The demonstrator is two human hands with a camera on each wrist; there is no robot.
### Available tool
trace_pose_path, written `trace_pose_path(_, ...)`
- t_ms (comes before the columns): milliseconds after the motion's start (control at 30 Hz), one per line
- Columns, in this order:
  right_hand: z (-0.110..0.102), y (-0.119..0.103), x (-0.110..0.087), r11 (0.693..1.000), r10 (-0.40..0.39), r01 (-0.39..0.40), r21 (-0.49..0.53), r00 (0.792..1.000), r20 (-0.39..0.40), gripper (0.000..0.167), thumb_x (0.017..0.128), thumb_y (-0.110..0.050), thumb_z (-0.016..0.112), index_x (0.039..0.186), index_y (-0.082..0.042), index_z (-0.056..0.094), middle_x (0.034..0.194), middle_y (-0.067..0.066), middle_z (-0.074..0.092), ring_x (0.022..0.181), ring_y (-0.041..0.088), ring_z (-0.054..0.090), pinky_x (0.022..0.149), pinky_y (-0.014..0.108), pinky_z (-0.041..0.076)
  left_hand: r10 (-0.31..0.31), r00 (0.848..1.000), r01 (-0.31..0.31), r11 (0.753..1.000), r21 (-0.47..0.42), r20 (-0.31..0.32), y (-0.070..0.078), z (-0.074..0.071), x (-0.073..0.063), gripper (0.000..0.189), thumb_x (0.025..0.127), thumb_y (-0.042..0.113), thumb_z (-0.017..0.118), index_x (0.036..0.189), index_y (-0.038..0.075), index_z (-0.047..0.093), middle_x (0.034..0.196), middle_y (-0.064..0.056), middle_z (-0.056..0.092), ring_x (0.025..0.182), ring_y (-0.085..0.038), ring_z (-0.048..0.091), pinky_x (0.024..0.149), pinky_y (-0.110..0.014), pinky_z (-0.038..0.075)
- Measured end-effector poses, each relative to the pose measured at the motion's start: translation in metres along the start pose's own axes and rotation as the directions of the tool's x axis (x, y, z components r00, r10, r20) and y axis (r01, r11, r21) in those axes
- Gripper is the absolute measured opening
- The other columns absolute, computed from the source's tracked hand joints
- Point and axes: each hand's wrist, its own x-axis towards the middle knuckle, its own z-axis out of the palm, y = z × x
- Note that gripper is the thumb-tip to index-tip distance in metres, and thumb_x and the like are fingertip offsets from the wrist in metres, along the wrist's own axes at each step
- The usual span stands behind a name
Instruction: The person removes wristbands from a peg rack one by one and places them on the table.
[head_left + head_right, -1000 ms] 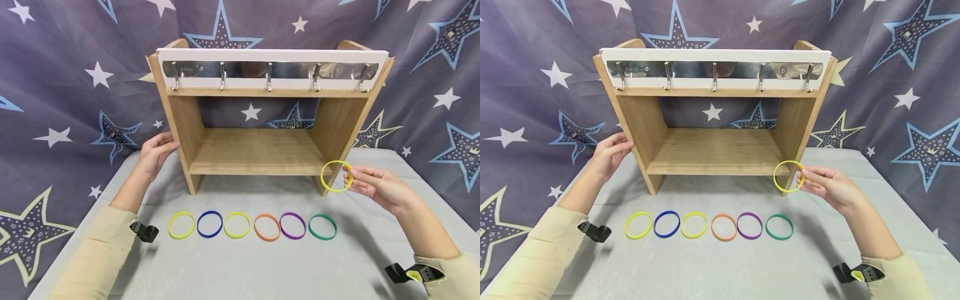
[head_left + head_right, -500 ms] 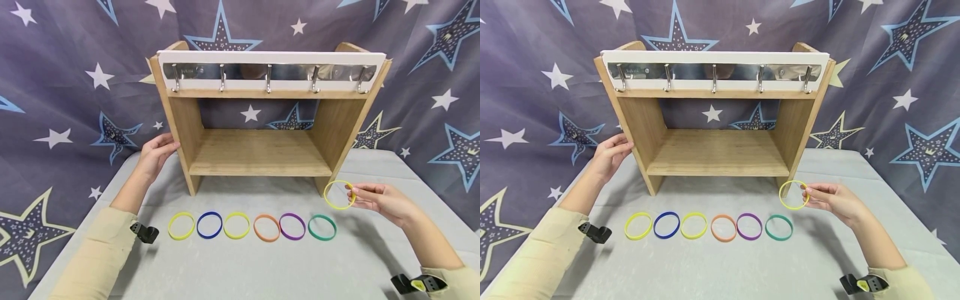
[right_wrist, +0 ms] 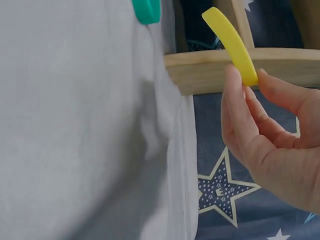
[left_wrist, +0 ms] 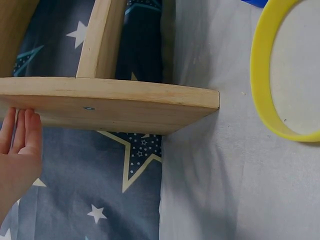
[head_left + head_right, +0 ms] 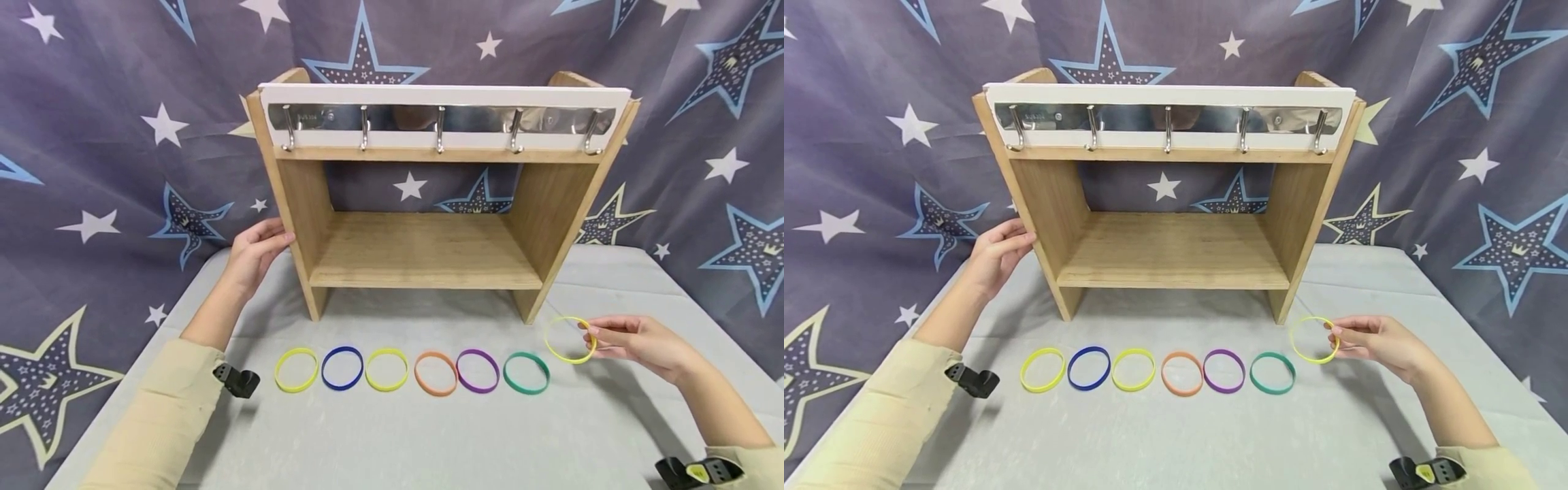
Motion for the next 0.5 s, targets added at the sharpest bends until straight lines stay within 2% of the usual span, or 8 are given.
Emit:
trace_pose_path(167,-0.004,0.002,-0.004,0.978,0.11,-0.12,-0.173,0.992,-0.065,0.029,0.099,-0.004,0.048,0.105,-0.024,0.068,0.097,-0.007,0.072,0.091,0.004,0.068,0.082,0.021,0.058,-0.005,1.0,0.005,1.0,0.0,-0.003,0.002,0.001,0.001,0.023,0.09,-0.004,0.055,0.097,0.013,0.068,0.097,0.004,0.069,0.094,-0.005,0.065,0.09,-0.014,0.051)
trace_pose_path(500,-0.002,0.013,-0.005,0.947,0.204,-0.197,-0.253,0.979,-0.002,0.02,0.098,-0.009,0.052,0.113,-0.006,0.066,0.094,-0.008,0.071,0.085,0.007,0.068,0.078,0.029,0.061,-0.004,1.0,0.004,1.0,-0.01,-0.009,0.003,-0.002,-0.001,0.024,0.09,-0.006,0.055,0.096,0.013,0.069,0.095,0.004,0.07,0.093,-0.005,0.065,0.089,-0.015,0.052)
